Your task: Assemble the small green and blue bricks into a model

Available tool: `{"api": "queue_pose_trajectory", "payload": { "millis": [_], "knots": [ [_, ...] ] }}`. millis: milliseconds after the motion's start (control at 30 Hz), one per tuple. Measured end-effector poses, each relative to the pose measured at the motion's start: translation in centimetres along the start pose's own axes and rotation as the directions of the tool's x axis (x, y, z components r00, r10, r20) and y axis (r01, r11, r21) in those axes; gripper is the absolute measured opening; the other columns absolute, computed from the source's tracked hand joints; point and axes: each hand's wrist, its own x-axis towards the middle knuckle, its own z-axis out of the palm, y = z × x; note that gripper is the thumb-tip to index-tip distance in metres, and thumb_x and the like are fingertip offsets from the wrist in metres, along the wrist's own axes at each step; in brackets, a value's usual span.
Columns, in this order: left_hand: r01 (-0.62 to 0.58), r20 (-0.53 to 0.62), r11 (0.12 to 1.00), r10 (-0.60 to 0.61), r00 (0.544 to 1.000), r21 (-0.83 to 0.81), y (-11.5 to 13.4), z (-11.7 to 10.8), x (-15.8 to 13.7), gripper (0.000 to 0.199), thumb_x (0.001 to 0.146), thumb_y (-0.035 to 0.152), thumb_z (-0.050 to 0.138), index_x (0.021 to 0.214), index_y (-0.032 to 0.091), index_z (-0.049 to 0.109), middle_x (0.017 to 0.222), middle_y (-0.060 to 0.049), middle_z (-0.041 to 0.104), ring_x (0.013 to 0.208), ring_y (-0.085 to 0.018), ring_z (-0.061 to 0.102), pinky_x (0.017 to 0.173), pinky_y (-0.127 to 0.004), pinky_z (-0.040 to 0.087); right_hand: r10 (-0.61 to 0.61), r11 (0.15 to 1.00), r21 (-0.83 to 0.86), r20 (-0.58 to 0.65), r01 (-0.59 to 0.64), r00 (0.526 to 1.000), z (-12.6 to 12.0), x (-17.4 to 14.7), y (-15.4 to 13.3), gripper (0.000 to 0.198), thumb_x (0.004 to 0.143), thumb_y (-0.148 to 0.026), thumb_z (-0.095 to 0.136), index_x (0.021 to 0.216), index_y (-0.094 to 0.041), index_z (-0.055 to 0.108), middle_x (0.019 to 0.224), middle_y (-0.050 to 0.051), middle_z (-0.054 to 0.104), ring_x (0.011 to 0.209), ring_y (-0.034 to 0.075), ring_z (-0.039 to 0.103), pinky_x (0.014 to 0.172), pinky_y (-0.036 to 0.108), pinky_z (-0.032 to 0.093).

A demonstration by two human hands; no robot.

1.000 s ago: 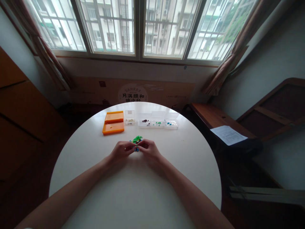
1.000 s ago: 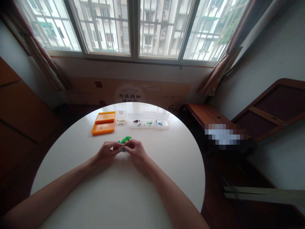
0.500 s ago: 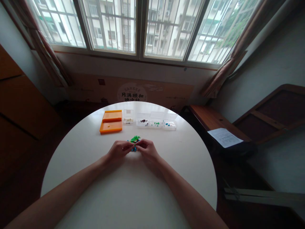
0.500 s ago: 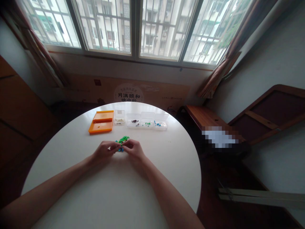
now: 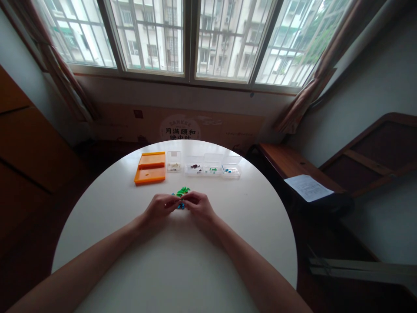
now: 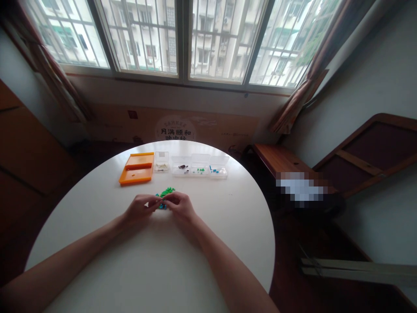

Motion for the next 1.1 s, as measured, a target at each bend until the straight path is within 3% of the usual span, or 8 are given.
{"api": "queue_pose_trajectory", "payload": {
  "millis": [100,167,300,400,533,700,967,1100],
  "knots": [
    [0.007,-0.005,1.000,-0.007,1.000,0.006,0.2,-0.1,0.1,0.022,0.084,0.030,0.056,0.082,0.013,0.070,0.053,0.000,0.060,0.046,-0.006,0.048,0.048,-0.015,0.037,-0.020,0.999,-0.037,-0.056,0.018,0.998,-0.2,0.1,0.0,0.021,0.066,-0.031,0.072,0.079,-0.015,0.069,0.066,0.003,0.066,0.055,0.012,0.059,0.053,0.025,0.048],
    [0.009,0.004,1.000,-0.009,1.000,0.012,0.5,-0.2,0.2,0.022,0.084,0.029,0.056,0.081,0.013,0.070,0.053,0.000,0.059,0.046,-0.006,0.048,0.050,-0.015,0.038,-0.054,0.996,-0.082,-0.168,0.041,0.984,-0.8,0.4,-0.2,0.023,0.067,-0.032,0.071,0.081,-0.015,0.069,0.070,0.004,0.068,0.057,0.013,0.061,0.053,0.025,0.049],
    [0.022,0.006,1.000,-0.023,1.000,0.005,0.9,-0.4,0.3,0.025,0.085,0.030,0.054,0.076,0.012,0.070,0.052,0.000,0.059,0.046,-0.006,0.049,0.049,-0.015,0.038,-0.048,0.999,-0.005,-0.442,0.051,0.896,-2.7,1.2,-0.7,0.026,0.064,-0.033,0.072,0.081,-0.013,0.069,0.068,0.004,0.068,0.057,0.014,0.062,0.052,0.027,0.052],
    [0.031,0.023,1.000,-0.031,0.999,-0.003,0.9,-0.4,0.4,0.024,0.084,0.030,0.054,0.077,0.012,0.070,0.053,0.000,0.059,0.046,-0.006,0.049,0.049,-0.014,0.038,0.045,0.986,0.157,-0.551,0.051,0.833,-4.5,1.7,-1.1,0.028,0.060,-0.029,0.076,0.080,-0.012,0.068,0.069,0.005,0.069,0.061,0.015,0.065,0.063,0.031,0.057],
    [0.037,0.050,0.999,-0.036,0.998,-0.009,0.9,-0.4,0.4,0.024,0.085,0.029,0.054,0.078,0.013,0.070,0.054,0.000,0.059,0.047,-0.006,0.049,0.050,-0.015,0.038,0.160,0.940,0.331,-0.635,0.079,0.756,-6.3,2.2,-1.4,0.027,0.054,-0.024,0.081,0.073,-0.011,0.066,0.066,0.005,0.069,0.062,0.016,0.067,0.069,0.033,0.059],
    [0.027,0.068,1.000,-0.026,0.997,-0.012,1.0,-0.3,0.6,0.027,0.085,0.031,0.052,0.076,0.012,0.070,0.053,0.000,0.058,0.046,-0.006,0.047,0.049,-0.015,0.037,0.214,0.911,0.396,-0.692,0.114,0.689,-7.6,3.2,-1.3,0.022,0.055,-0.017,0.081,0.068,-0.010,0.064,0.061,0.004,0.067,0.058,0.015,0.066,0.067,0.031,0.060],
    [0.001,0.096,1.000,-0.001,0.995,-0.002,1.0,-0.2,0.6,0.027,0.086,0.029,0.051,0.076,0.012,0.069,0.052,0.000,0.056,0.047,-0.007,0.047,0.050,-0.016,0.037,0.143,0.955,0.265,-0.803,0.131,0.578,-9.8,7.2,-1.7,0.020,0.056,-0.012,0.077,0.064,-0.011,0.059,0.052,-0.001,0.062,0.050,0.011,0.061,0.054,0.023,0.059],
    [-0.028,0.101,1.000,0.028,0.994,-0.003,0.9,-0.1,0.5,0.025,0.086,0.028,0.051,0.077,0.012,0.068,0.053,0.000,0.056,0.046,-0.007,0.047,0.050,-0.016,0.037,0.134,0.963,0.242,-0.808,0.116,0.574,-10.6,8.3,-1.8,0.024,0.052,-0.008,0.078,0.065,-0.013,0.058,0.052,-0.002,0.061,0.047,0.011,0.060,0.047,0.022,0.057]
  ]
}}
